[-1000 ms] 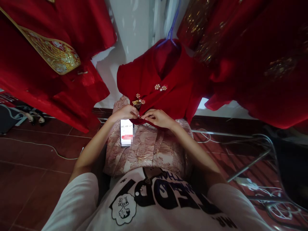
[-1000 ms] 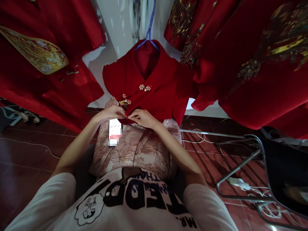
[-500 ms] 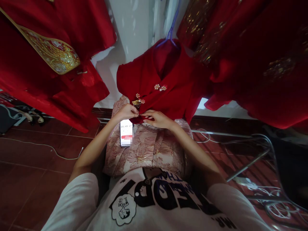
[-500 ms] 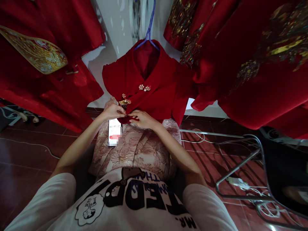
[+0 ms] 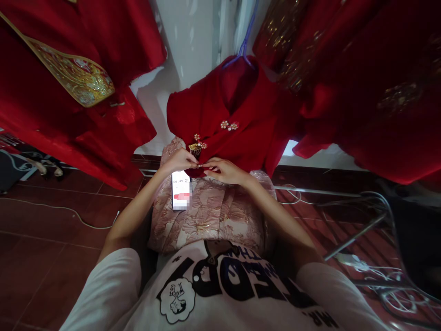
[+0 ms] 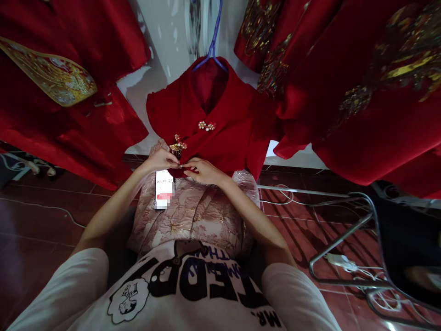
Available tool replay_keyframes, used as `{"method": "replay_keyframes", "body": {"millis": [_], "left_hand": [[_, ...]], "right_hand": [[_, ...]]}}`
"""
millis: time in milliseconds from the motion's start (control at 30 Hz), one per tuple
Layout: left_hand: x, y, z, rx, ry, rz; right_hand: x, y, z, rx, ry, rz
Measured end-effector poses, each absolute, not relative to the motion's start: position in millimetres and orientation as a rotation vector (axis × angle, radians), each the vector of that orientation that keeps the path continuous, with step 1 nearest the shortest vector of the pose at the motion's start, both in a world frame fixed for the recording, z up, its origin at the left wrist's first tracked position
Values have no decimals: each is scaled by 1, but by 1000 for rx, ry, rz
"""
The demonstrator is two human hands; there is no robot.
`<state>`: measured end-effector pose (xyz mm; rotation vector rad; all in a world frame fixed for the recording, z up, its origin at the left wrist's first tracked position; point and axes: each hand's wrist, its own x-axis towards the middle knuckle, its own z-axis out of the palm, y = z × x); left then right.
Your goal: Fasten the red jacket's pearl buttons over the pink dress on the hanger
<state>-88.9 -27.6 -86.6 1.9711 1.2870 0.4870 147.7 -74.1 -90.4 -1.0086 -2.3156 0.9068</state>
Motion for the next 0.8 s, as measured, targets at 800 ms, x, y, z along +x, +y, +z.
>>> {"method": "replay_keyframes", "body": {"millis": [800], "left_hand": [[-73, -52, -72, 2706, 1255, 321]], "right_hand": [[197, -79, -37, -1200, -2161, 1048]]}}
